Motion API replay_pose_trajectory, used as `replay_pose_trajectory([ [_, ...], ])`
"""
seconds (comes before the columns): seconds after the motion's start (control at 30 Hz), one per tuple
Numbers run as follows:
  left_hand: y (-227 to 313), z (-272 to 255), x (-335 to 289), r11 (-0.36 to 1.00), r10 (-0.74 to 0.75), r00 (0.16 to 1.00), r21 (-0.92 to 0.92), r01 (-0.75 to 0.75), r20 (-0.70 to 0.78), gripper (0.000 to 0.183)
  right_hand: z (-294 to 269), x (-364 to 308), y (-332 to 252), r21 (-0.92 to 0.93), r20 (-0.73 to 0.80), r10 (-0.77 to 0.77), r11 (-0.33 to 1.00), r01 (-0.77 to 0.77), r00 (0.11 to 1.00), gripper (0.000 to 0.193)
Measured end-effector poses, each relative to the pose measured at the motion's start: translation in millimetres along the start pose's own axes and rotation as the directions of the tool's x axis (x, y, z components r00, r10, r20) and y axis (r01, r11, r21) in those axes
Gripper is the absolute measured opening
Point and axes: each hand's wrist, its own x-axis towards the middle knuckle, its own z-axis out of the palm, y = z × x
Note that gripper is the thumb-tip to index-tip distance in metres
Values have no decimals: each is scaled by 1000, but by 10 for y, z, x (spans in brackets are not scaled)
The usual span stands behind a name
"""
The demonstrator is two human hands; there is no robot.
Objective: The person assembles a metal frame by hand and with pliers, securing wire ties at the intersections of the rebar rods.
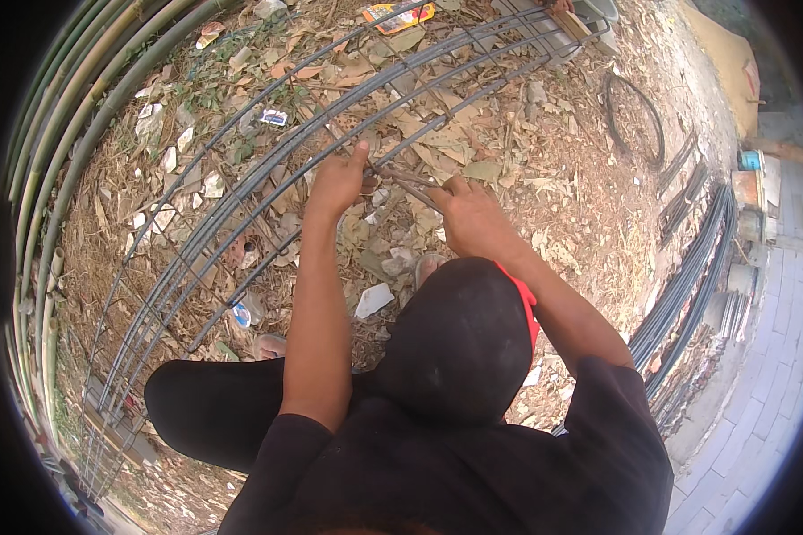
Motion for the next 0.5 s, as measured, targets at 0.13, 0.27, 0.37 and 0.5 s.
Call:
replay_pose_trajectory([
  [0.13, 22, -2, -14, 1000, 18, 1000, 2, -18, 6, 77, -57, 29, -43, 24, 56, 7, 1000, -8, 998, 41],
  [0.27, 6, -24, -22, 1000, 27, 999, 10, -27, -18, 77, -59, 91, -116, -16, 148, 46, 999, -44, 988, 38],
  [0.37, 73, -26, -62, 999, 39, 999, 4, -39, 4, 78, 19, 107, -130, -84, 104, 102, 992, -93, 989, 39],
  [0.5, 94, -16, -100, 999, 49, 999, 8, -49, -20, 77, -13, 179, 6, 250, 294, 124, 947, -202, 948, 44],
])
